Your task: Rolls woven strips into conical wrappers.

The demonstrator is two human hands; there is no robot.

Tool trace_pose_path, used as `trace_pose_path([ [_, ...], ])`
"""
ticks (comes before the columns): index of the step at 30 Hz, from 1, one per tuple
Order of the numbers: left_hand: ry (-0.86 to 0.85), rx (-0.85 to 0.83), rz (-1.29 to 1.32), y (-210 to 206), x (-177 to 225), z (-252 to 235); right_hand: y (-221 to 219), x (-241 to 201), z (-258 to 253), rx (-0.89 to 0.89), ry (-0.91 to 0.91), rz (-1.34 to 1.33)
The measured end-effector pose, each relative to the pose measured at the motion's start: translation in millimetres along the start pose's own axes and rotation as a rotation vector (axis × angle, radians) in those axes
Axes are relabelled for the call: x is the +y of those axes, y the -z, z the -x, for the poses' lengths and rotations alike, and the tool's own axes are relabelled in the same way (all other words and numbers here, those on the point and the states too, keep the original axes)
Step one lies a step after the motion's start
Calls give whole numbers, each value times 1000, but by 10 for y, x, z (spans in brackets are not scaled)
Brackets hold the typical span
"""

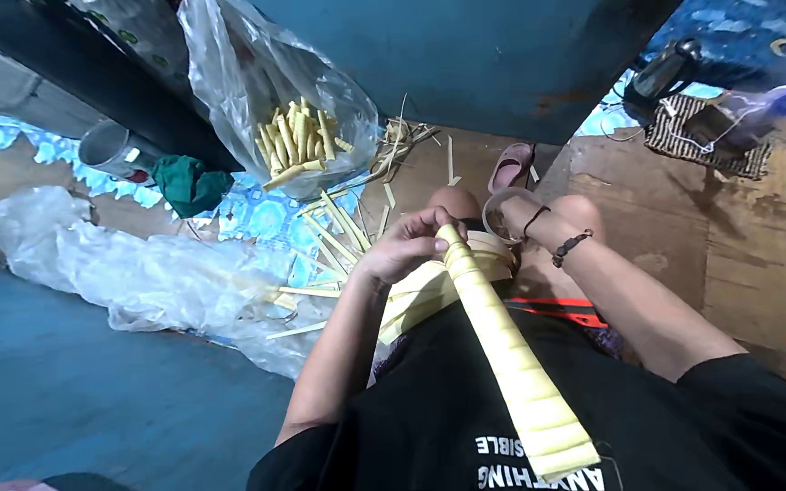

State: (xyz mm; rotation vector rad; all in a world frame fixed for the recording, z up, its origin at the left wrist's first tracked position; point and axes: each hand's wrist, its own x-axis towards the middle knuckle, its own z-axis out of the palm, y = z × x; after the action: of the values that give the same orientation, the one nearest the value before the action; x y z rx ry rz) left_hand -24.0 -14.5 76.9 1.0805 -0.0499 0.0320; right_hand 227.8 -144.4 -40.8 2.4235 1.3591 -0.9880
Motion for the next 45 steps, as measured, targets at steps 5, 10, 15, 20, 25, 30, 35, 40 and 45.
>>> trace_pose_path([
  [5, 24, 16, 17, -122, -58, -43, -6, -33, 113, -64, -38, 81],
  [10, 30, -17, -6, -189, -65, -42, 76, 167, 93, 99, 111, -198],
  [15, 11, -21, 24, -280, -93, -65, 195, 331, 354, 151, 241, -606],
  [20, 11, -44, 47, -329, -108, -107, 281, 242, 729, 84, 238, -1020],
  [25, 18, -59, 65, -387, -132, -135, 299, 154, 917, 164, 195, -1230],
  [30, 32, -62, 97, -418, -159, -153, 280, -8, 1361, 238, 348, -1303],
  [35, 14, -77, 99, -413, -188, -157, 307, -209, 1765, 336, 760, -1484],
  [40, 17, -76, 96, -460, -181, -157, 353, -411, 2022, 490, 949, -1447],
  [45, 6, -105, 74, -486, -169, -152, 317, -457, 1997, 760, 874, -1177],
])
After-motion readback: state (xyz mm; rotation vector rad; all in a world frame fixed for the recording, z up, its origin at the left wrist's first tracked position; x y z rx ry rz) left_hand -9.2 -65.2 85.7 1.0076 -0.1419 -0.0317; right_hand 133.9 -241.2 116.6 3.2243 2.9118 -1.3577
